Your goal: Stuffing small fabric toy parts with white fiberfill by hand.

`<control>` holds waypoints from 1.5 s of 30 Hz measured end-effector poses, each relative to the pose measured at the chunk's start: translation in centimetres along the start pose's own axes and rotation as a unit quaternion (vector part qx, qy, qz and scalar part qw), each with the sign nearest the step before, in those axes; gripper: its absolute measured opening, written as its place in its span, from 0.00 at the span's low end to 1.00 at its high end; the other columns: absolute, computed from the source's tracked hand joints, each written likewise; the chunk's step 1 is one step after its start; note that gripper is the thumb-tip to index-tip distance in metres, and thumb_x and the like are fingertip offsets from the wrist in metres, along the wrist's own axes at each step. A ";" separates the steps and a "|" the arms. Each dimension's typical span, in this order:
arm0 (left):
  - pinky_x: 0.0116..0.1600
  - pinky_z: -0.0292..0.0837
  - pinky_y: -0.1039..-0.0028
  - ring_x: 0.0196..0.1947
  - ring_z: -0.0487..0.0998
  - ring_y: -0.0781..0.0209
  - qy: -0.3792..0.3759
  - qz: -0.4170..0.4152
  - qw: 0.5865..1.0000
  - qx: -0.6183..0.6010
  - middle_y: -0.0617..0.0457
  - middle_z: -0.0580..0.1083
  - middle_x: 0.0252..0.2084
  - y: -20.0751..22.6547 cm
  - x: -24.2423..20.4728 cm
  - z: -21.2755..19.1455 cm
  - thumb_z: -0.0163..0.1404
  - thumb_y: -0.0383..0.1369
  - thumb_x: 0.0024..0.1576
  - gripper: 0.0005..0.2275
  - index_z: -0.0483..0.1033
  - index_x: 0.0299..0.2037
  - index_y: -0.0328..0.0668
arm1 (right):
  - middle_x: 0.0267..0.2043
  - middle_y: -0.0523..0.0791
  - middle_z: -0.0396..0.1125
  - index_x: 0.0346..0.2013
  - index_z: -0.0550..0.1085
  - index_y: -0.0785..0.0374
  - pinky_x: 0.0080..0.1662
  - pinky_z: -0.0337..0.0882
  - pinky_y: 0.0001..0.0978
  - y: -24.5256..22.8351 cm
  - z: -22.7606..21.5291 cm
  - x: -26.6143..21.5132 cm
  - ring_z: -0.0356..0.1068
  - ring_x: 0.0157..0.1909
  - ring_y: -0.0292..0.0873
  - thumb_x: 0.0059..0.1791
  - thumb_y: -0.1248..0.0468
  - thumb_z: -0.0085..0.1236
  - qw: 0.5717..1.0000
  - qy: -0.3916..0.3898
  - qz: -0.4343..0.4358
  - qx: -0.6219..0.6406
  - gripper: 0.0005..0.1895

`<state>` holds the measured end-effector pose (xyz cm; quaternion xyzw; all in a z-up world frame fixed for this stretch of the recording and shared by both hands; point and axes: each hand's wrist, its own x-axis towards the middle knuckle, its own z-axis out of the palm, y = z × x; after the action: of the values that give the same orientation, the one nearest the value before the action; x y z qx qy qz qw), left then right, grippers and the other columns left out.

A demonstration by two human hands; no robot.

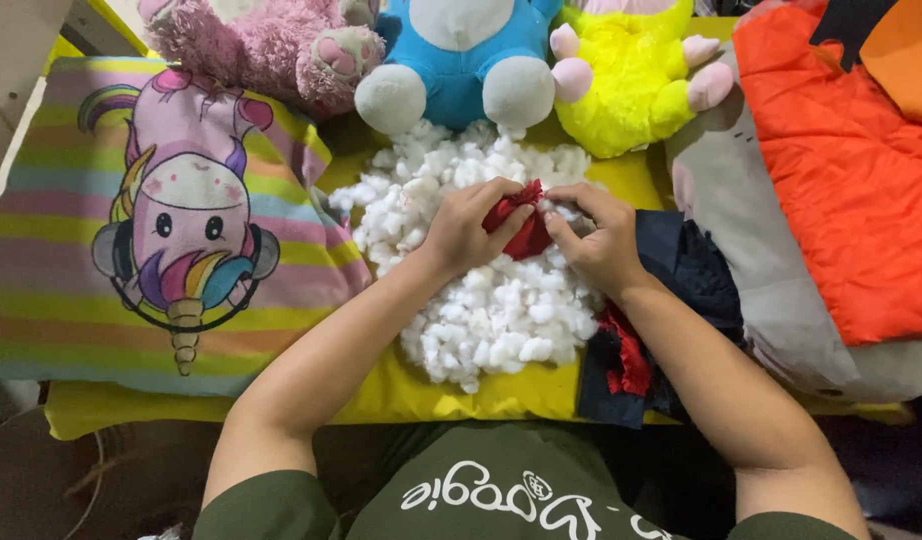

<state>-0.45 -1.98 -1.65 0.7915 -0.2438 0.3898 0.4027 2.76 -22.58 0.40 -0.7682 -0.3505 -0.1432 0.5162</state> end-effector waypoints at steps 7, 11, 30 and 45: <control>0.37 0.80 0.68 0.31 0.82 0.48 0.002 -0.003 1.000 -0.004 0.50 0.78 0.30 0.1 0.0 0.0 0.58 0.31 0.59 0.06 0.76 0.42 0.42 | 0.36 0.52 0.76 0.44 0.82 0.63 0.44 0.77 0.41 -0.2 -0.1 0.0 0.78 0.43 0.55 0.49 0.69 0.65 1.000 0.002 0.010 0.011 0.09; 0.38 0.80 0.67 0.31 0.82 0.48 0.001 0.000 1.000 0.003 0.50 0.78 0.30 0.3 -0.1 0.1 0.58 0.33 0.59 0.06 0.76 0.42 0.42 | 0.36 0.53 0.75 0.44 0.82 0.63 0.44 0.77 0.41 -0.3 -0.1 -0.1 0.78 0.42 0.55 0.49 0.69 0.66 1.000 0.002 0.010 0.014 0.09; 0.37 0.80 0.67 0.31 0.83 0.49 -0.009 -0.035 0.999 0.000 0.50 0.78 0.30 0.3 0.4 0.1 0.58 0.33 0.58 0.06 0.76 0.42 0.44 | 0.39 0.48 0.78 0.46 0.82 0.58 0.47 0.77 0.39 -0.1 0.0 0.1 0.79 0.45 0.50 0.49 0.66 0.66 0.999 0.013 0.035 -0.007 0.11; 0.39 0.80 0.67 0.34 0.82 0.49 0.017 0.006 1.000 0.015 0.51 0.78 0.33 1.1 2.1 -1.3 0.60 0.34 0.58 0.07 0.77 0.42 0.45 | 0.37 0.51 0.77 0.42 0.80 0.63 0.45 0.76 0.44 0.4 0.0 0.1 0.79 0.43 0.55 0.52 0.68 0.64 0.999 0.031 0.014 -0.011 0.04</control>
<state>-0.55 -1.65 1.00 0.7891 -0.2355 0.4096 0.3925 3.12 -22.67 0.15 -0.7738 -0.3218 -0.1641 0.5203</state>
